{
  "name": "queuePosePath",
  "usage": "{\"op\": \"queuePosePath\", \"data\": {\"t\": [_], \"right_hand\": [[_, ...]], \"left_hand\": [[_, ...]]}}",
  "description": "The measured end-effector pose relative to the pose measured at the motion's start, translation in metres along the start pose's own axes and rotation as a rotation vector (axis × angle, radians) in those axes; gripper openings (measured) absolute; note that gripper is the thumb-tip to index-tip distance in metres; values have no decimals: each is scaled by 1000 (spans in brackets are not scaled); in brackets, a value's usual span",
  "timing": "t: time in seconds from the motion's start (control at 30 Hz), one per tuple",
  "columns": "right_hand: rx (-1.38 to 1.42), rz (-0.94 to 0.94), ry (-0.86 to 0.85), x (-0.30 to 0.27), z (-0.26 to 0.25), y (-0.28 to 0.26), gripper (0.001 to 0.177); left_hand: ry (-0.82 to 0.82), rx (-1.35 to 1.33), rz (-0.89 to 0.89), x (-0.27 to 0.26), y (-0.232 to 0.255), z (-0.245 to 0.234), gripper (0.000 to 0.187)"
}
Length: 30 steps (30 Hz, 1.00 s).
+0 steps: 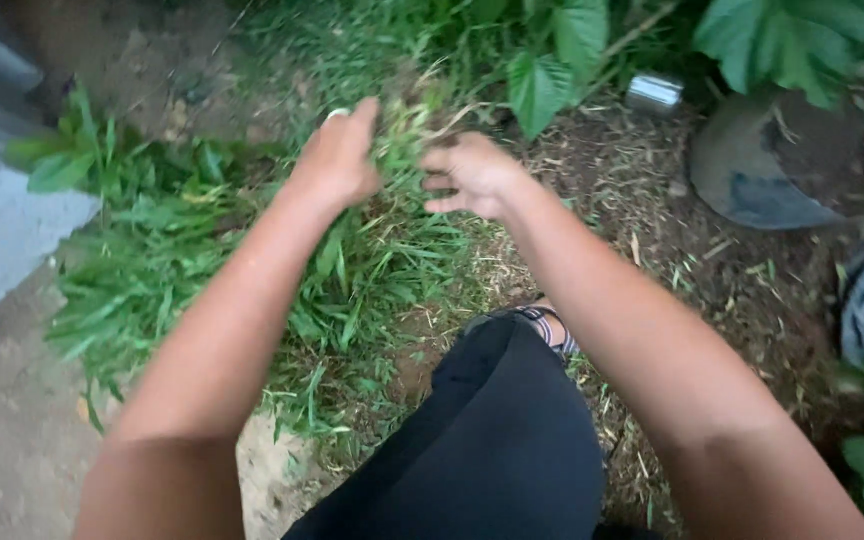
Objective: Pulling weeds and grass by hand from a garden area.
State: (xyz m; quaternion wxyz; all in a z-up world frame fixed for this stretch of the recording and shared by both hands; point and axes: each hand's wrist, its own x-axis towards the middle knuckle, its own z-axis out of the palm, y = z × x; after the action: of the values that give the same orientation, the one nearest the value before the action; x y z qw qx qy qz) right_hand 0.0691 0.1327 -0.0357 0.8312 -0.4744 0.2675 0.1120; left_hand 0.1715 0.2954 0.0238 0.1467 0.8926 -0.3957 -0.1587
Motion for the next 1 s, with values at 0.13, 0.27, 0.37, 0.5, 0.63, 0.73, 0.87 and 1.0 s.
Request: {"op": "queuePosePath", "data": {"t": [0.13, 0.27, 0.37, 0.5, 0.63, 0.73, 0.87, 1.0], "right_hand": [[-170, 90, 69, 24, 29, 25, 58], [-273, 25, 154, 44, 21, 57, 49], [-198, -70, 233, 50, 2, 76, 46], [-48, -169, 260, 39, -21, 76, 48], [55, -269, 359, 39, -47, 62, 47], [117, -317, 424, 29, -81, 51, 45], [153, -422, 581, 20, -162, 68, 40], [378, -594, 714, -16, -275, 127, 33]], "left_hand": [[-41, 218, -346, -29, -78, 64, 88], [-260, 503, -480, -69, -170, 168, 111], [-481, 515, -614, -75, -158, 163, 127], [-611, 587, -756, -33, -112, 116, 138], [-621, 655, -605, 19, 7, 54, 101], [-502, 569, -278, 59, 69, 67, 65], [-575, 668, 125, 113, 154, 118, 43], [-668, 747, 416, 149, 239, 205, 37]]}}
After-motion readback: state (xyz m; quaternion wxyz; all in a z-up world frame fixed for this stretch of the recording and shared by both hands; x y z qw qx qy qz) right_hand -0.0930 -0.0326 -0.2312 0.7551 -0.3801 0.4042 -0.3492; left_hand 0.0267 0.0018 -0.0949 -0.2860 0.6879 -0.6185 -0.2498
